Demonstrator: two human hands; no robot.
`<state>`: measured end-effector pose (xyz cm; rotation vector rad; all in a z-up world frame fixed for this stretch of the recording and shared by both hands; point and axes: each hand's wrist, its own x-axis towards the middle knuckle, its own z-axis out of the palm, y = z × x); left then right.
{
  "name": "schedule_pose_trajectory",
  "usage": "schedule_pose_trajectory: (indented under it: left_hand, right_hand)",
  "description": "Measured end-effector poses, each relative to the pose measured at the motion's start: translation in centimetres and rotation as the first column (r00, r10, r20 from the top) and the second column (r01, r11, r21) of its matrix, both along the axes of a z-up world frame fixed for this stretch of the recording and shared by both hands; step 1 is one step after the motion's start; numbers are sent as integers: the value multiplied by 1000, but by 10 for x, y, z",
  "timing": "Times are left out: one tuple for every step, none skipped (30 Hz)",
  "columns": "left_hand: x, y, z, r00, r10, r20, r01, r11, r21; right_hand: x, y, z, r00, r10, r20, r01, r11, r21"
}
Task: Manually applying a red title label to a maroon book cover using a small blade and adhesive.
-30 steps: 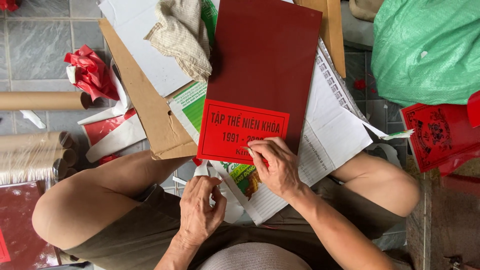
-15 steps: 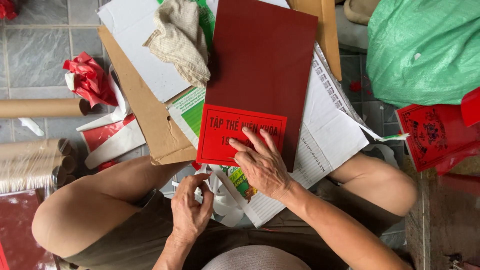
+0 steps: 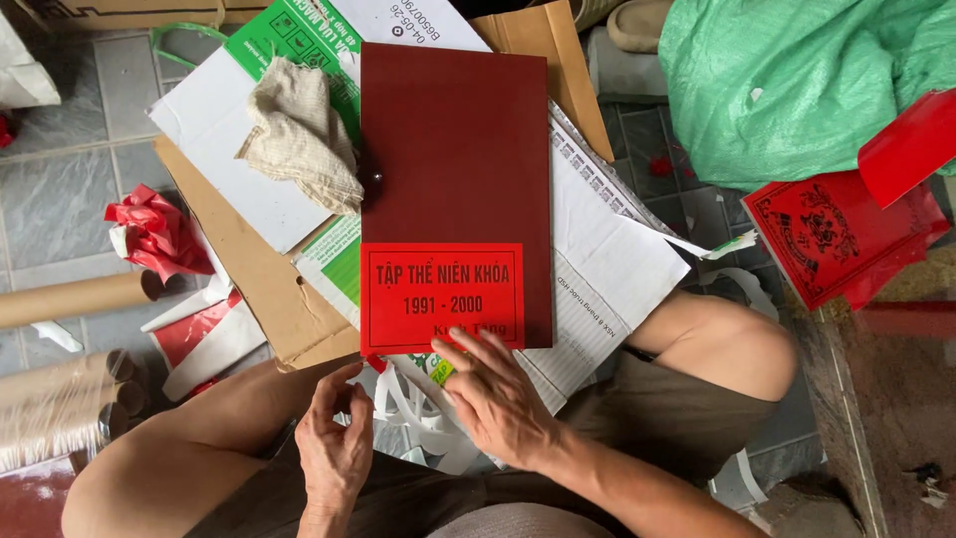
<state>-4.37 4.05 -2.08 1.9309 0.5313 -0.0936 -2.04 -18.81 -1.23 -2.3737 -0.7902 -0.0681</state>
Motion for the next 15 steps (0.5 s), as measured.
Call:
schedule_pose_trajectory:
  left_hand:
    - [4,-1,3,1000,-3,2,3,1000,2]
    - [5,-1,6,1000,-13,-1,13,999,31]
    - [6,-1,8,1000,-23,-4,24,998,59]
    - [7,-1,7,1000,-19,-14,19,998,61]
    - [7,-1,6,999,-23,-36,25,998,58]
    - [10,-1,5,998,-24,-53,26,998,55]
    - [12,-2,5,998,-15,-57,19,998,57]
    - [13,-2,5,998,-25,-60,27,999,39]
    - [14,-2,6,997,-34,-63,35,999,21]
    - [16,-4,8,998,-30,-61,31,999,25]
    - [19,-7,10,999,-16,-52,15,1000,-23]
    - [19,-9,12,999,-3,-50,-1,997,-73]
    - [17,-9,13,999,1,-54,-5,998,-70]
    - [15,-9,14,999,20,-51,-24,996,-88]
    - [14,-9,15,998,39,-48,-44,993,-106]
  right_hand:
    - [-5,-4,3,1000,-3,2,3,1000,2]
    - [-12,-8,5,1000,-23,-11,23,999,30]
    - [-20,-11,8,999,-42,-24,44,997,58]
    - [-22,-18,7,999,-37,-34,39,997,60]
    - [-25,-25,6,996,-82,-25,84,993,84]
    - [-25,-33,5,992,-124,-11,125,986,108]
    - [-18,-39,11,993,-116,-15,117,987,110]
    - [-12,-45,17,985,-174,-11,174,978,112]
    - [-7,-51,24,973,-231,-8,231,966,114]
    - [0,-55,27,974,-228,-6,227,967,117]
    - [7,-59,31,965,-261,4,259,961,98]
    - [12,-63,35,956,-293,9,292,953,77]
    - [13,-62,35,957,-290,5,289,954,78]
    - [15,-61,36,956,-294,-4,294,952,87]
    - [17,-60,36,954,-299,-13,299,950,96]
